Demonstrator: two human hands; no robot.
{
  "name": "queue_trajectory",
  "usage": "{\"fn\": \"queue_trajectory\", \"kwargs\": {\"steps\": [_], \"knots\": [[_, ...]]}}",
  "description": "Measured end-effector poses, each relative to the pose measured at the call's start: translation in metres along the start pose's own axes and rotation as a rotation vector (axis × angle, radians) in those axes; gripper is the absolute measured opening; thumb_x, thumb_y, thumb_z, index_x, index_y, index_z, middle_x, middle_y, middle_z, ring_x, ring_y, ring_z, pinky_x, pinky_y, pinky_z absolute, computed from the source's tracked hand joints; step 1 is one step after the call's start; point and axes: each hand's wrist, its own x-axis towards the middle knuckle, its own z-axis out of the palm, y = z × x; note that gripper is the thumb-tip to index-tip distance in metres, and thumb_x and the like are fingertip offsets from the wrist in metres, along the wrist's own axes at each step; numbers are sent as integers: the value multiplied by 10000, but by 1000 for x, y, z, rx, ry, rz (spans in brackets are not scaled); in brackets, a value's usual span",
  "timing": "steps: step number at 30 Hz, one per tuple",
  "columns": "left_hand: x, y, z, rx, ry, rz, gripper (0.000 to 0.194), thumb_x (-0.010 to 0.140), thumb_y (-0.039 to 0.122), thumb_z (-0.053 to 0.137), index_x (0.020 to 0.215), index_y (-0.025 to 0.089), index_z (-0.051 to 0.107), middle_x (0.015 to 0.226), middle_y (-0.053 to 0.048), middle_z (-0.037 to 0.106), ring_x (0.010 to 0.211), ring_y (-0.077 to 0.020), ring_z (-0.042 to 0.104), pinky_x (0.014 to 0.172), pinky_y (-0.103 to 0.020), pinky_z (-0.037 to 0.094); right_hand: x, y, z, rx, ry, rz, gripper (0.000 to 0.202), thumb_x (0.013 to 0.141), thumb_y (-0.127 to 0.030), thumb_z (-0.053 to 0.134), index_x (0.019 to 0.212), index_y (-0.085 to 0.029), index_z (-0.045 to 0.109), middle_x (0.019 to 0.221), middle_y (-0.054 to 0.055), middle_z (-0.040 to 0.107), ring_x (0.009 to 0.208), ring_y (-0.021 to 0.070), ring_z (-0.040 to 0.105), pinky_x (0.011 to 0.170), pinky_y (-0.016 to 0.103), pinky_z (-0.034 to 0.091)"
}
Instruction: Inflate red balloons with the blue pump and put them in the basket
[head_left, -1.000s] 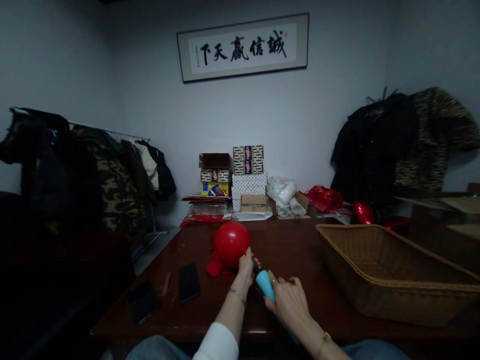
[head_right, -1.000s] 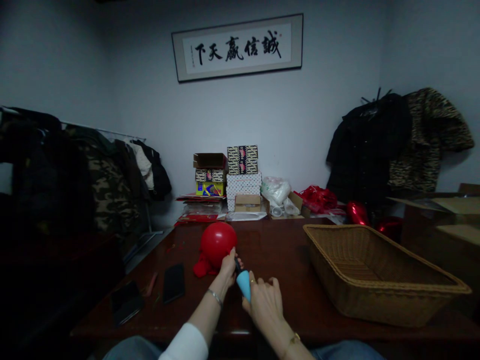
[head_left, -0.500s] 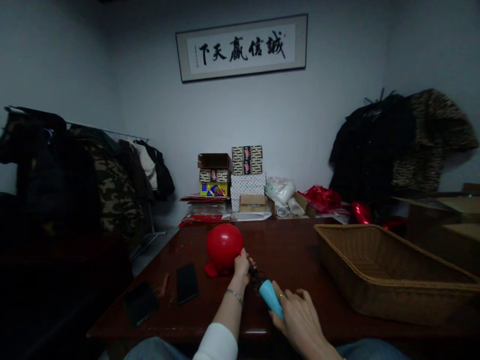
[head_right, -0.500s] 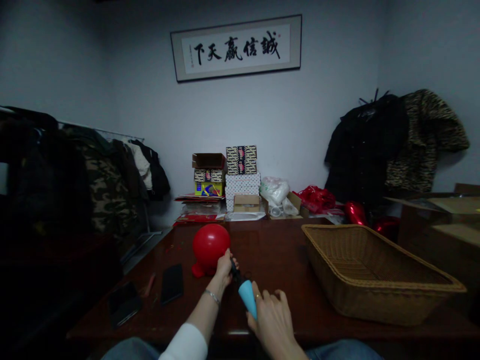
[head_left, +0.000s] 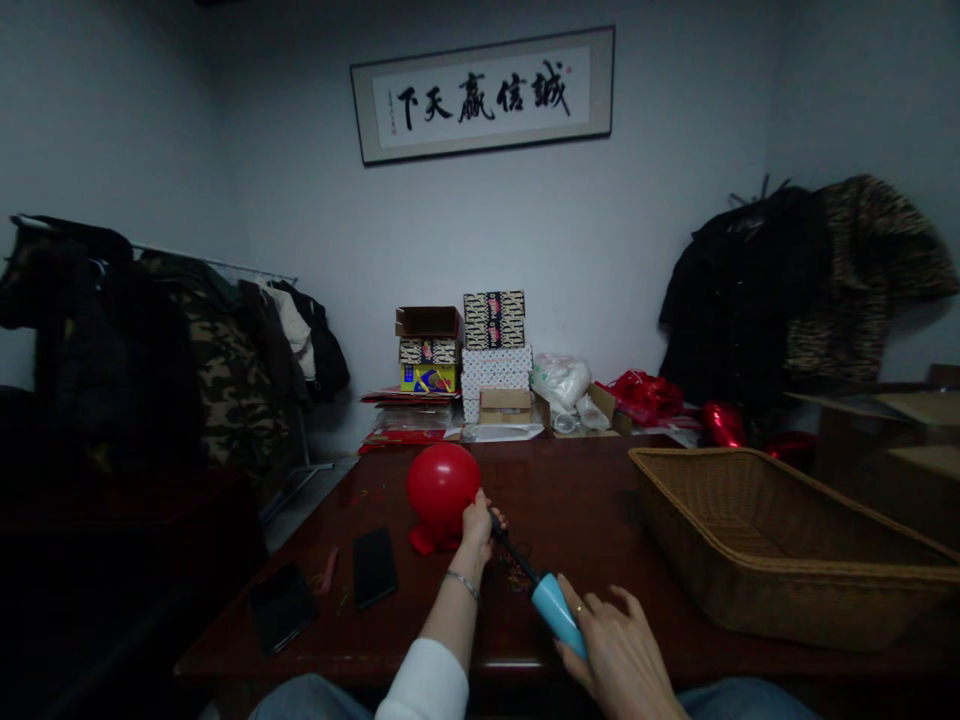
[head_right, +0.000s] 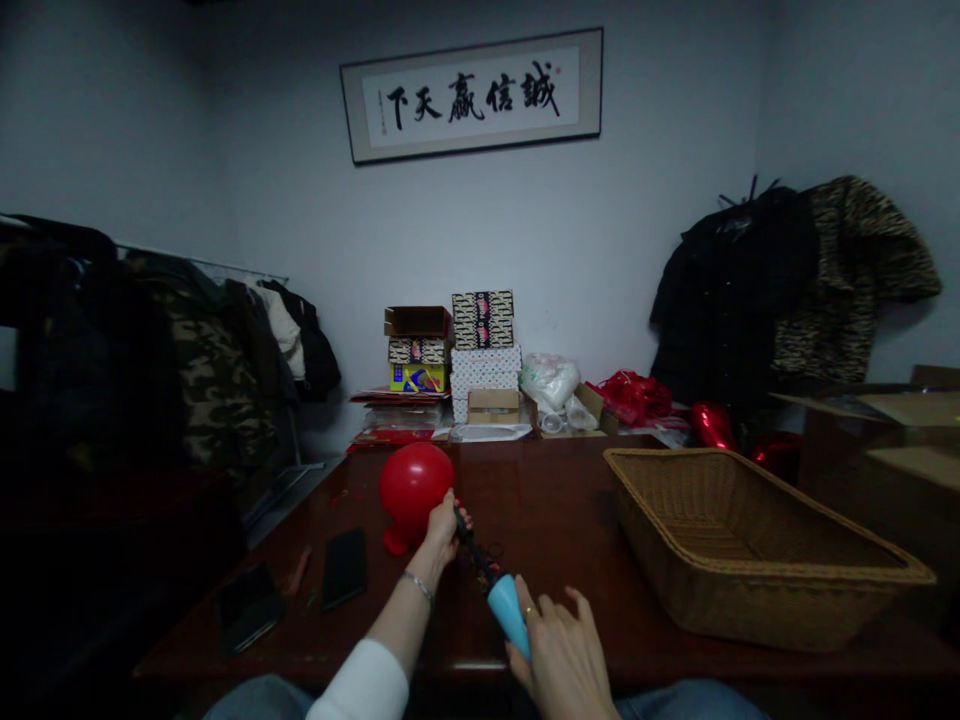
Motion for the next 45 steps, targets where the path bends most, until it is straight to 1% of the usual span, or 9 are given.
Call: {"fn": "queue_trajectory", "kwargs": {"steps": [7,11,14,22,26,30,34,39,45], "knots": [[-3,-11,3,-17,-36,-32,333,816,482,482,673,193,397,438,57,410,345,-81,384,383,-204,304,24,-15,-7,-30,-57,25,511,772,-292,525,1270,-196,465,891,72,659,837,204,594,925,385,206],[-8,-18,9,-41,-59,-68,310,841,443,449,667,194,393,427,59,396,342,-79,370,384,-203,294,41,-24,-10,-46,-72,54,509,776,-312,526,1264,-175,470,887,85,658,807,203,601,911,382,221],[-11,-17,10,-39,-45,-71,295,847,416,444,661,193,391,423,58,392,343,-77,367,386,-202,290,47,-27,-8,-41,-60,55,519,773,-301,527,1267,-152,465,893,90,655,805,207,601,911,389,223],[-13,-13,4,-83,-79,-64,370,757,527,538,666,201,388,444,73,376,357,-67,361,385,-191,269,30,-23,-7,-41,-31,33,493,797,-301,505,1274,-185,459,883,74,646,832,202,587,919,387,227],[-12,-12,3,-121,-111,-47,385,729,534,571,670,202,385,449,78,373,360,-64,360,385,-191,272,16,-14,-6,-30,-19,27,503,798,-304,498,1286,-190,449,895,74,648,835,212,590,922,407,225],[-9,-8,1,-166,-113,-27,402,705,532,603,665,201,377,447,89,342,358,-57,347,384,-186,265,-1,-4,0,3,19,6,518,785,-299,517,1292,-230,437,884,46,645,818,204,595,928,405,220],[-8,-6,-1,-221,-136,-51,396,703,506,621,662,201,371,455,89,343,358,-52,335,383,-183,267,-11,2,1,15,46,-8,508,781,-291,524,1282,-258,445,878,33,643,820,199,595,943,404,204],[-10,-6,2,-265,-152,-69,376,733,485,601,660,200,368,462,85,337,361,-48,321,380,-177,255,-6,0,-4,13,0,17,496,766,-280,531,1257,-237,478,867,43,653,791,197,599,917,399,226],[-14,-10,4,-232,-141,-55,371,746,500,576,665,202,372,467,77,354,368,-56,333,386,-187,262,11,-8,-6,-6,-26,31,483,773,-290,524,1248,-206,490,880,63,656,814,208,604,896,389,237]]}}
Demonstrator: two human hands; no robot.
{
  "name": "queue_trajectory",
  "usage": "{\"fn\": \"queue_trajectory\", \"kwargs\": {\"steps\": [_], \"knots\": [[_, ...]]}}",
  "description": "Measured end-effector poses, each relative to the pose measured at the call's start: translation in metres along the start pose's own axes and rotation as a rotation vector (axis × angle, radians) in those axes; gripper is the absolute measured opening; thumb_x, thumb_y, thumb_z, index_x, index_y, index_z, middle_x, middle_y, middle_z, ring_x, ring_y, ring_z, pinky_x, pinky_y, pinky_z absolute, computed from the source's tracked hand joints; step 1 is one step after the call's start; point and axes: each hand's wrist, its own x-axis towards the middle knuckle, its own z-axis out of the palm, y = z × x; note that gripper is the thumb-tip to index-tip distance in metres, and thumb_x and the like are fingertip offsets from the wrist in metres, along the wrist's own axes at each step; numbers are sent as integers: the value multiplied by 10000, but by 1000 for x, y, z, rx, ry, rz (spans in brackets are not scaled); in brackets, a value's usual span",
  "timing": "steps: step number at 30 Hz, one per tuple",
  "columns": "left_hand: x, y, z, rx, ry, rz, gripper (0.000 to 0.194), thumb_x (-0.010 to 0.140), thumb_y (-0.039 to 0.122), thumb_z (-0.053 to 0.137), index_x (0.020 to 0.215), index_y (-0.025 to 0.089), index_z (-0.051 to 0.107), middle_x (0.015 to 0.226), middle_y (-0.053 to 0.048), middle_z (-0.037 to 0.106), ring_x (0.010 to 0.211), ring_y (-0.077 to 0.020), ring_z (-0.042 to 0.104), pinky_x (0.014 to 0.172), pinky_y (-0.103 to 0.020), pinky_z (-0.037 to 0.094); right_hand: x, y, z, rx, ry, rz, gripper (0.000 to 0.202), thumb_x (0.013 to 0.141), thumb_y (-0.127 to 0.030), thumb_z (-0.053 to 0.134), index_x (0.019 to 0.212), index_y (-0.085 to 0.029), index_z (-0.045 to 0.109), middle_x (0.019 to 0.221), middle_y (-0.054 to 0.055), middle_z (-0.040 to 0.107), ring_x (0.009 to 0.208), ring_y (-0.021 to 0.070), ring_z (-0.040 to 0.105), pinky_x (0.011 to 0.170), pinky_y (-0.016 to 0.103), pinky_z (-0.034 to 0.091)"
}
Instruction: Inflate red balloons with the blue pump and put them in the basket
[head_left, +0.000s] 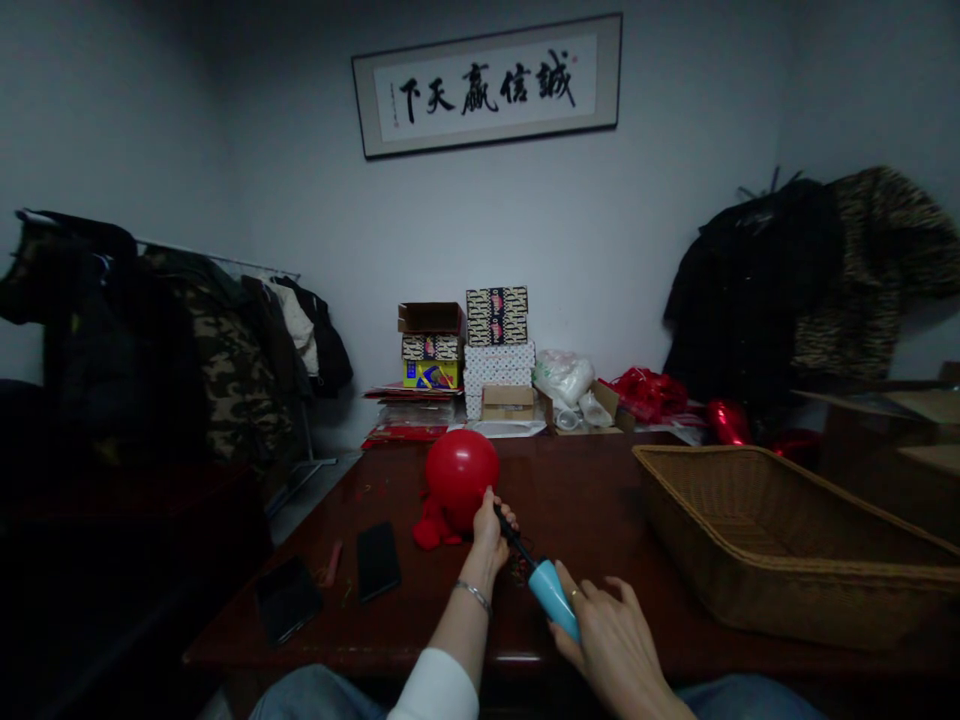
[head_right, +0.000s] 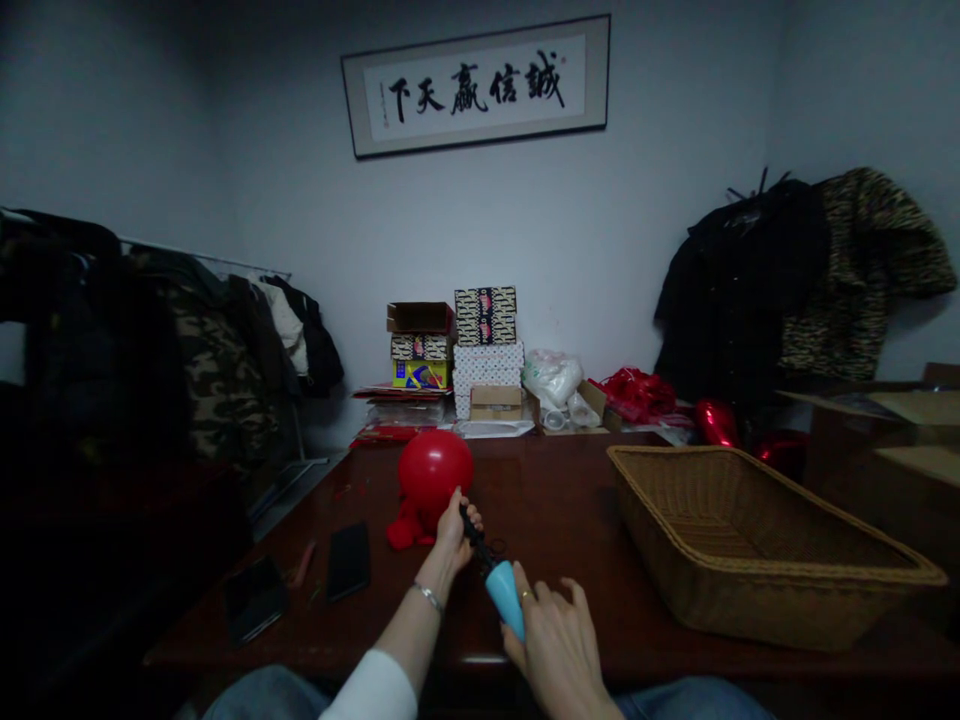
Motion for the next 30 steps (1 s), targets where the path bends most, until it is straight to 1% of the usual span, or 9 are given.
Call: {"fn": "queue_trajectory", "kwargs": {"steps": [7,12,16,19,23,30], "knots": [[-4,-9,1,12,-15,-48,383,718,516,601,677,202,387,469,70,374,386,-67,358,402,-199,290,27,-16,-8,-24,-40,24,484,784,-289,510,1251,-166,486,882,83,657,807,210,603,880,379,244],[-3,-10,0,30,-6,-38,383,734,536,571,679,202,392,459,66,381,382,-74,362,400,-207,296,30,-20,-5,-34,-29,38,477,790,-302,505,1247,-164,488,879,84,654,797,209,601,879,382,246],[-2,-9,0,45,22,-19,358,763,508,546,672,203,382,449,73,359,367,-70,340,385,-201,268,24,-20,0,-34,-7,34,465,800,-288,487,1249,-168,484,875,74,648,781,204,596,877,383,251],[-1,-9,0,46,2,-15,351,766,497,547,674,202,380,452,77,352,363,-64,330,382,-197,262,16,-15,4,-33,21,21,464,796,-282,493,1248,-179,483,871,71,645,798,205,593,880,384,250],[2,-8,-2,37,-3,-22,354,763,499,550,679,202,378,459,80,344,365,-59,324,382,-190,255,2,-4,11,-24,62,-10,482,788,-285,510,1258,-188,468,848,59,643,797,204,594,875,388,254],[10,0,-7,40,7,11,339,786,486,528,682,201,377,471,77,341,373,-59,329,387,-188,258,-28,17,19,-9,159,-95,538,764,-278,548,1283,-220,418,833,27,638,767,185,593,878,395,250]]}}
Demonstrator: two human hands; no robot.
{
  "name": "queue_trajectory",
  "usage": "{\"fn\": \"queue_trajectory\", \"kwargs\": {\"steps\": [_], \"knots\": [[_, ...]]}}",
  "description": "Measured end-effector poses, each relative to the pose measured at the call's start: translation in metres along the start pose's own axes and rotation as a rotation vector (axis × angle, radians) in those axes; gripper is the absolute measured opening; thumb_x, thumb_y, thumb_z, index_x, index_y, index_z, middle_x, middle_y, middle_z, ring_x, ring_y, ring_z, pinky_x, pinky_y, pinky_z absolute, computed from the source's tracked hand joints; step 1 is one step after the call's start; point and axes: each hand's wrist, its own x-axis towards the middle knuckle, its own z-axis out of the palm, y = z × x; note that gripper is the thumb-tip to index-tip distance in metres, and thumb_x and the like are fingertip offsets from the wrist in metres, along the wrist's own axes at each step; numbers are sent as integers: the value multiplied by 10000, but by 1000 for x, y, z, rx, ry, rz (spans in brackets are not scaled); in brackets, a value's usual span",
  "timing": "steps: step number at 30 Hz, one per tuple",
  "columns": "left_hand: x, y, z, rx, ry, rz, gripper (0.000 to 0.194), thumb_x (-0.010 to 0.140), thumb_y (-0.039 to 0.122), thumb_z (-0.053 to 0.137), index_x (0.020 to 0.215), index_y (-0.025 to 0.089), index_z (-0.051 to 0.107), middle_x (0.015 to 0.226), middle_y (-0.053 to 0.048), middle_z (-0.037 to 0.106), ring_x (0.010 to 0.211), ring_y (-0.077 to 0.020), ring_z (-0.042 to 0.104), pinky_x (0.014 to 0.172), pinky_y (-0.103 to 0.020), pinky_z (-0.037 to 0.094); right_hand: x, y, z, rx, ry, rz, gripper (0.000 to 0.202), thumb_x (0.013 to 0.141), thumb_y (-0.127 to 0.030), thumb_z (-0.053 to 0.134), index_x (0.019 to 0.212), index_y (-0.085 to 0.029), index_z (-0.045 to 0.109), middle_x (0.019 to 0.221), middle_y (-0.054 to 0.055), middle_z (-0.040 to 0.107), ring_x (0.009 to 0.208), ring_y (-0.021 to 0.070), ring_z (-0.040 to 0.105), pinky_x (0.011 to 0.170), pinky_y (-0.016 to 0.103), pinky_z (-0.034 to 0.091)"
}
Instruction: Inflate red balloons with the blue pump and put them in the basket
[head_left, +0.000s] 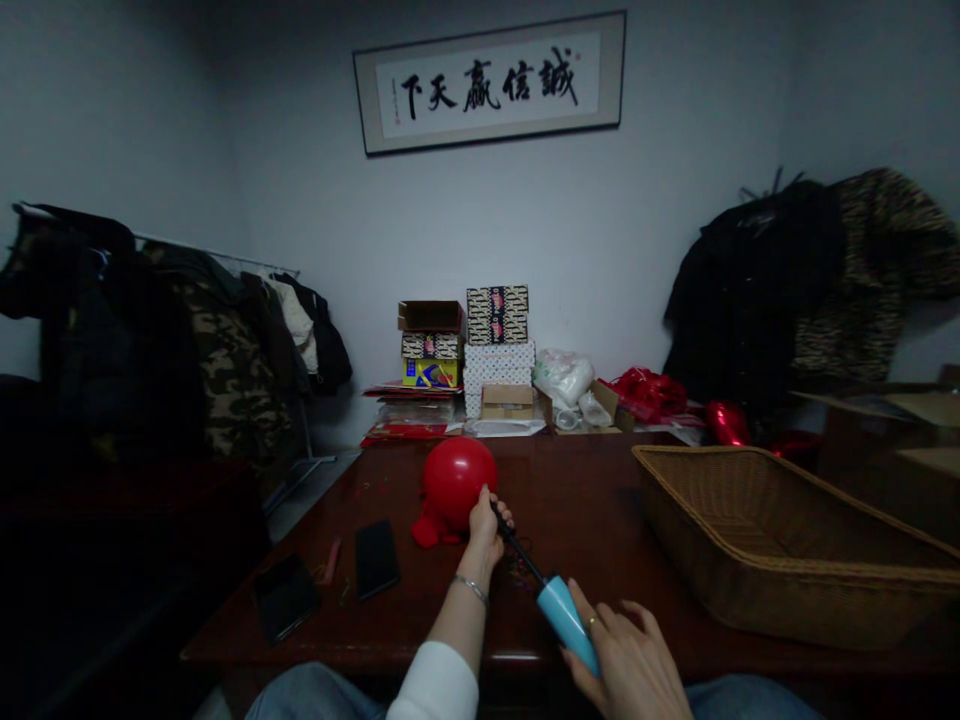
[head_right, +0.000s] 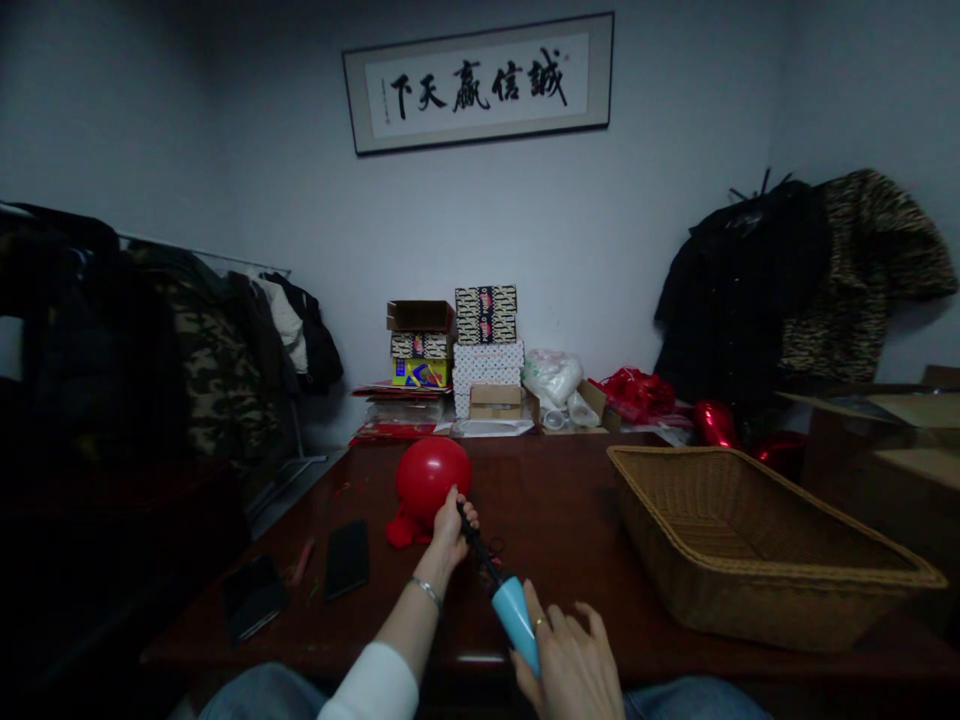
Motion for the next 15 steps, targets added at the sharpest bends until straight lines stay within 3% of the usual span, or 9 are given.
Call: {"fn": "queue_trajectory", "kwargs": {"steps": [7,15], "knots": [[0,-3,2,0,9,-4,345,784,491,524,675,202,370,464,81,322,364,-55,309,382,-186,237,-1,0,-3,-7,-15,11,520,734,-251,557,1245,-223,467,822,28,649,750,187,601,876,396,249],[-9,-5,5,15,-2,-17,373,743,526,560,682,202,386,460,76,361,370,-61,336,390,-191,259,30,-14,-8,12,-103,77,475,765,-269,530,1232,-191,501,846,56,662,772,195,611,863,378,259]]}}
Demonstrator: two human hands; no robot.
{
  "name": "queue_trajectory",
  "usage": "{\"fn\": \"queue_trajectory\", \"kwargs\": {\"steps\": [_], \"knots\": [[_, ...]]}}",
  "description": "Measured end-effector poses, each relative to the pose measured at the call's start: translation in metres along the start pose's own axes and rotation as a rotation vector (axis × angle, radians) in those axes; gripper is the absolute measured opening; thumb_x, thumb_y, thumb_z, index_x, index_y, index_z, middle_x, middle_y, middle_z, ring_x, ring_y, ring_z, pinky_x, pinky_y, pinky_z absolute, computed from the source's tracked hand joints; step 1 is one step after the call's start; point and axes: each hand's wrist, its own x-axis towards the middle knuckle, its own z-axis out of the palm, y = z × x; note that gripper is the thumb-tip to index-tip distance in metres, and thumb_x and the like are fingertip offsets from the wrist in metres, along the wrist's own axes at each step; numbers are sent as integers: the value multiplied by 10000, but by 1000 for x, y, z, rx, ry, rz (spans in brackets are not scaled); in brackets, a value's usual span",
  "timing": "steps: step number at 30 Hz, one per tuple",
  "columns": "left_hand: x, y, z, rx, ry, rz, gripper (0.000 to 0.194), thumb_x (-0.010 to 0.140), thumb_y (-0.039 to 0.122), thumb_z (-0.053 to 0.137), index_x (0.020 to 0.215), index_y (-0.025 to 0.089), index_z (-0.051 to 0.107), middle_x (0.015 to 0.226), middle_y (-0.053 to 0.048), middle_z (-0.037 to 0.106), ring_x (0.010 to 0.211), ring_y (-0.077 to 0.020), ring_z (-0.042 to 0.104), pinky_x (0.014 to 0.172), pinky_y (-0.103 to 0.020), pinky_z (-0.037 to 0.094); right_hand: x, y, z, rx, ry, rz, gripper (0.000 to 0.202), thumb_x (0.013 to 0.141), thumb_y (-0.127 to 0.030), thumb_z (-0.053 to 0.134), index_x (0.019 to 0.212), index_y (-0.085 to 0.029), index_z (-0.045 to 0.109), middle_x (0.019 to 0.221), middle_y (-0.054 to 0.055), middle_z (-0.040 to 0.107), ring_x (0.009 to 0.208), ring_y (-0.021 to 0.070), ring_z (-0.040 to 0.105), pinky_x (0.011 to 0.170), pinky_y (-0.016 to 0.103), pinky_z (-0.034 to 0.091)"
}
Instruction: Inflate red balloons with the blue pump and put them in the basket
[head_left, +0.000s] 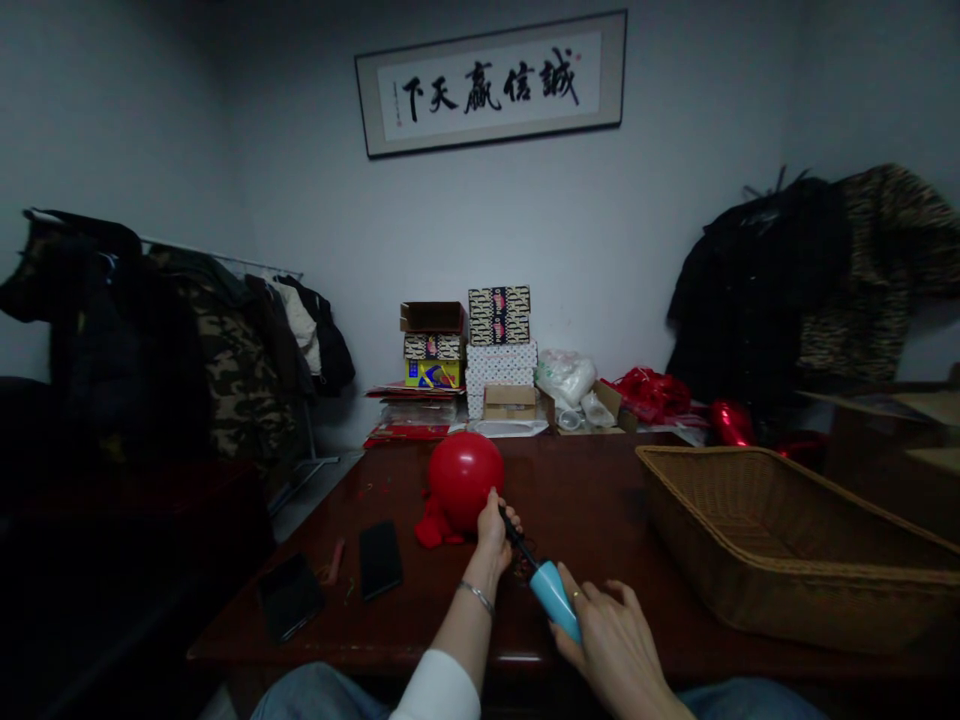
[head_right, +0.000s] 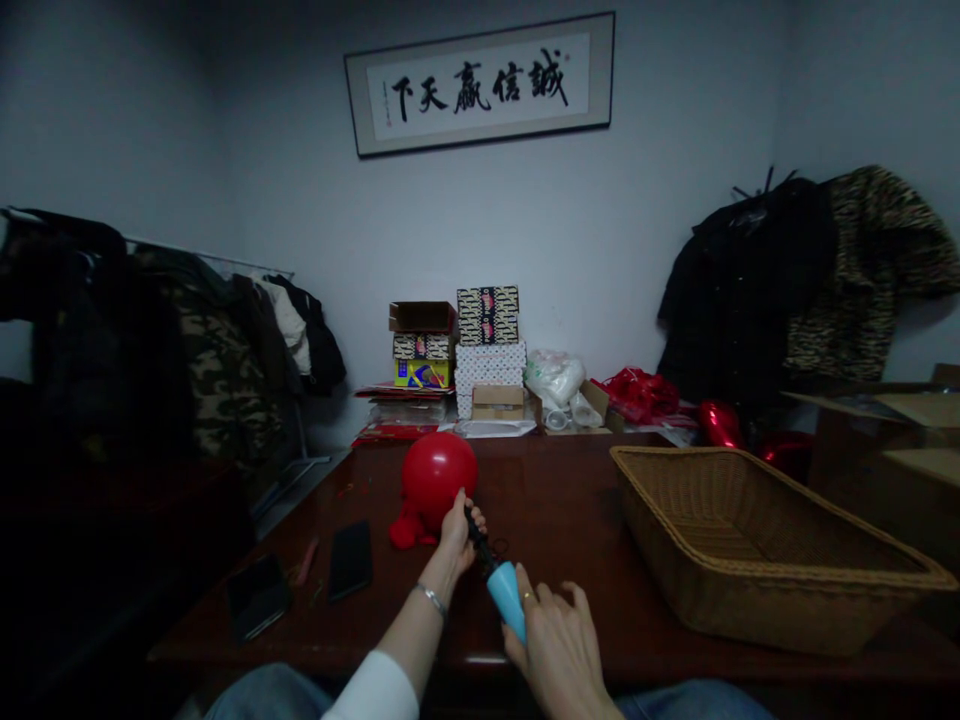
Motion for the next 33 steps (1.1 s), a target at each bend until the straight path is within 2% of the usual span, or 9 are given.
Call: {"fn": "queue_trajectory", "kwargs": {"steps": [6,11,21,27,33], "knots": [[-6,-7,4,64,0,-20,416,691,566,598,682,204,393,460,66,398,380,-78,378,403,-211,305,26,-12,-3,-21,-43,35,468,767,-273,533,1223,-169,509,864,74,662,770,204,614,860,380,262],[-6,-5,3,95,6,15,444,651,578,632,685,204,397,459,68,401,383,-79,385,405,-213,314,28,-16,0,-27,-19,39,464,777,-274,529,1228,-170,500,863,71,656,767,201,608,850,376,268],[1,-10,2,63,-6,11,429,684,583,592,672,208,384,450,80,365,365,-70,356,381,-203,274,4,-6,4,-44,17,18,477,786,-263,507,1252,-167,474,839,62,646,776,204,601,853,389,267],[5,1,-2,56,28,48,441,679,592,593,673,203,386,457,80,365,366,-64,357,382,-198,274,-26,16,12,-10,106,-46,534,758,-284,542,1278,-227,432,850,30,653,768,189,605,863,382,256],[9,5,-4,30,36,39,440,685,585,596,669,202,381,458,79,362,369,-64,365,386,-193,270,-37,26,10,2,127,-78,569,720,-285,573,1267,-206,436,837,27,661,732,180,607,859,374,259]]}}
